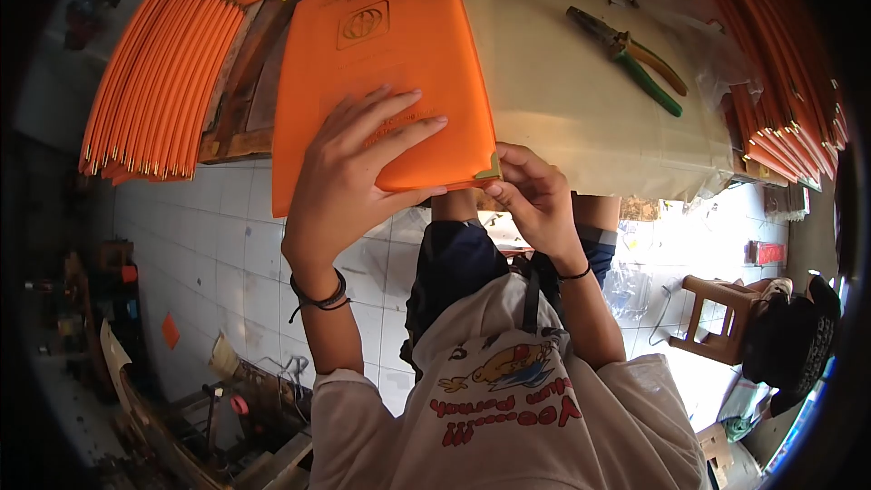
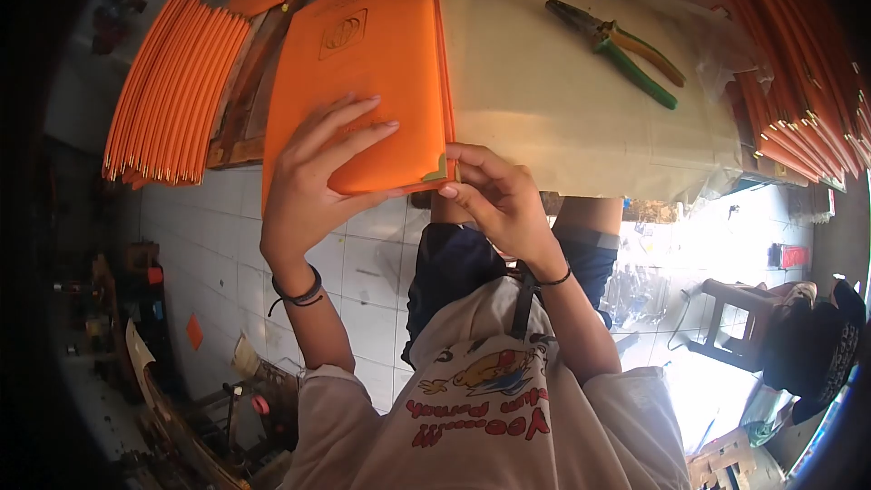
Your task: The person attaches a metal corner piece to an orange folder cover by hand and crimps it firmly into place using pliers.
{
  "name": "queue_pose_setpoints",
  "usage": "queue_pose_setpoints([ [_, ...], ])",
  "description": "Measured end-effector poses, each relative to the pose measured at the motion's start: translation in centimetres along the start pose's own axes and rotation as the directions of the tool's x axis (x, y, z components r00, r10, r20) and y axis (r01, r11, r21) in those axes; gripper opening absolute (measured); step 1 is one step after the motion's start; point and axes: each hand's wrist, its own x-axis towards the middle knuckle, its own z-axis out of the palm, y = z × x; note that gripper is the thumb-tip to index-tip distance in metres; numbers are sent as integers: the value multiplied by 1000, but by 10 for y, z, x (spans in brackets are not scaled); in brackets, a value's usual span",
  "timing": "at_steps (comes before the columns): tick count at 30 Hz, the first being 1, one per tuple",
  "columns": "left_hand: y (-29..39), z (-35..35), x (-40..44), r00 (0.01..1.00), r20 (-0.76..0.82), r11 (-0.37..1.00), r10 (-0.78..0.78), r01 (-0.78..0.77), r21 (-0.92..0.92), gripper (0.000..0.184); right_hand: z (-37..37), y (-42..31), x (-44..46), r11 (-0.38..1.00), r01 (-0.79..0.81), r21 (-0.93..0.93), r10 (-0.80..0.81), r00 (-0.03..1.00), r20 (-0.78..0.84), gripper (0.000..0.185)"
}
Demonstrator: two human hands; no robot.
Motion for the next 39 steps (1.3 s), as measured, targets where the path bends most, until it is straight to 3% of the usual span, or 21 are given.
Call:
queue_pose_setpoints([
  [6,2,8,0,999,23,998,26,-28,62,61,0,1,1,995,4,99,-6,1000,24,40],
  [15,13,13,3,998,56,977,2,-13,214,65,5,0,3,992,22,120,-23,1000,3,21],
  [21,6,5,4,980,-95,949,176,-144,280,62,7,-7,7,997,-22,75,21,1000,11,18],
  [23,3,9,3,952,-193,941,236,-174,291,60,8,-6,5,995,-87,45,88,996,-22,19],
  [27,-5,24,7,856,-358,891,372,-221,397,60,9,3,5,988,-42,152,53,996,-71,19],
  [30,-11,30,0,867,-277,856,414,-267,442,57,9,6,4,980,-62,191,82,992,-99,18],
  [35,-8,21,-1,926,-206,869,318,-197,455,52,13,-1,3,954,-169,249,203,972,-117,15],
  [39,-9,18,-4,947,-113,864,300,-220,454,53,14,3,1,948,-121,295,159,981,-107,13],
])
